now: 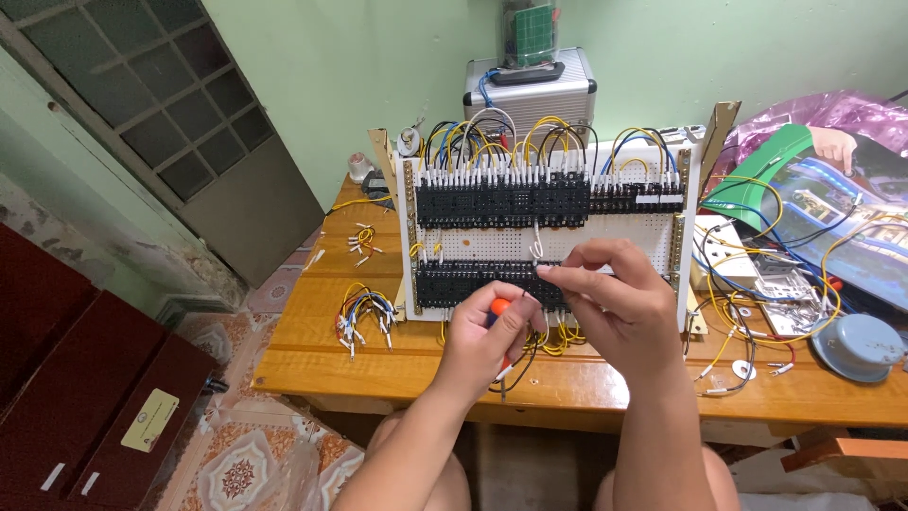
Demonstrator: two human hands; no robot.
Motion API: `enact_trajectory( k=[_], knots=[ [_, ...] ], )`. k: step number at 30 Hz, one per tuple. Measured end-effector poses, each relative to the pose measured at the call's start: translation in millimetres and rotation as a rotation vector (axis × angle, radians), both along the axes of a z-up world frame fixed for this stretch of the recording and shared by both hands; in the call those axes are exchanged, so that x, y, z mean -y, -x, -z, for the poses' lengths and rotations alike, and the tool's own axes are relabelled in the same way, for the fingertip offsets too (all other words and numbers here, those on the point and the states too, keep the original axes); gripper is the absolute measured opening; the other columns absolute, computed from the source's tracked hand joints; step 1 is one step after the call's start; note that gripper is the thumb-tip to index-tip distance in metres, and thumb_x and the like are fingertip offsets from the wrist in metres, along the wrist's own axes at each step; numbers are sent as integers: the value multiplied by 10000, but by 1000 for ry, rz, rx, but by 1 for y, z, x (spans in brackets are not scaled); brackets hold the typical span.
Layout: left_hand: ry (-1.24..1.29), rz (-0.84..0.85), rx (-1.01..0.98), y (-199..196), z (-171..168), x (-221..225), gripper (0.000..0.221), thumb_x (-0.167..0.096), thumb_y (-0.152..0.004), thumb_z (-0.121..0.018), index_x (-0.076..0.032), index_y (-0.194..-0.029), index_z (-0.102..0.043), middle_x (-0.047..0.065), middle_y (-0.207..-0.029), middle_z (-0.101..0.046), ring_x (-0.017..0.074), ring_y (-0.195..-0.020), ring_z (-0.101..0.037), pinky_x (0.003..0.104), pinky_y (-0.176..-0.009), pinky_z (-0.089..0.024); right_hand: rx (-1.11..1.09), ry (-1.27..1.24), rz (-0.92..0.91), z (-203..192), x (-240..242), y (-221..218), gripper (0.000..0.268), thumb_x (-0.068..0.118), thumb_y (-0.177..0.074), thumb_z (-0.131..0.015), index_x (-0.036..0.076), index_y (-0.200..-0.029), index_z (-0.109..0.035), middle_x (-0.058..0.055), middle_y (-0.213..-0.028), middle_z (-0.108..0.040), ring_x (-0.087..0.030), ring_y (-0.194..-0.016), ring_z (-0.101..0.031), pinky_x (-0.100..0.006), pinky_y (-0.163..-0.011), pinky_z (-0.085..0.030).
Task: The person is wiring an electrical control panel by inserting individual wires into terminal blocks and securing them by tightening the screws with a screwdriver.
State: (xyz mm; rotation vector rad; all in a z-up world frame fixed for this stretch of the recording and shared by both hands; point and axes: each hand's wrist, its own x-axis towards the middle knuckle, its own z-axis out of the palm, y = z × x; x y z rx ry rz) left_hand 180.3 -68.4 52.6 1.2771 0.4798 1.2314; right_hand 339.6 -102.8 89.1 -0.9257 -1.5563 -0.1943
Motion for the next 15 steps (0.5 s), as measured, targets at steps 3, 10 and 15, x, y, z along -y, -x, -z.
enact_trajectory(
  k=[3, 10, 15],
  knots=[
    [-43, -134, 3, 1, 14, -9, 135, -104, -970, -702, 30, -956, -713, 134, -612, -677, 71, -391, -515, 190, -405, -419, -45, 144, 5, -8, 8, 7, 192, -30, -854, -788, 105, -989, -812, -62, -854, -725, -176, -739, -697, -305, -716, -604],
    [-907, -801, -330, 19, 16, -17, 100, -128, -916, -769, -102, -1010, -749, 0, -777, -701, 182, -597, -653, 282, -558, -537, -356, 688, -268, -2, 24, 10, 248, -85, -767, -723, -35, -986, -827, -191, -784, -806, -220, -656, -740, -362, -638, -650],
    [-1305, -806, -460, 37, -3, -21, 197, -142, -930, -751, -107, -1121, -721, 6, -795, -651, 182, -590, -635, 306, -539, -549, -374, 611, -390, -9, 32, -4, 186, -53, -800, -711, -57, -955, -814, -187, -772, -781, -203, -662, -750, -360, -624, -676]
  ],
)
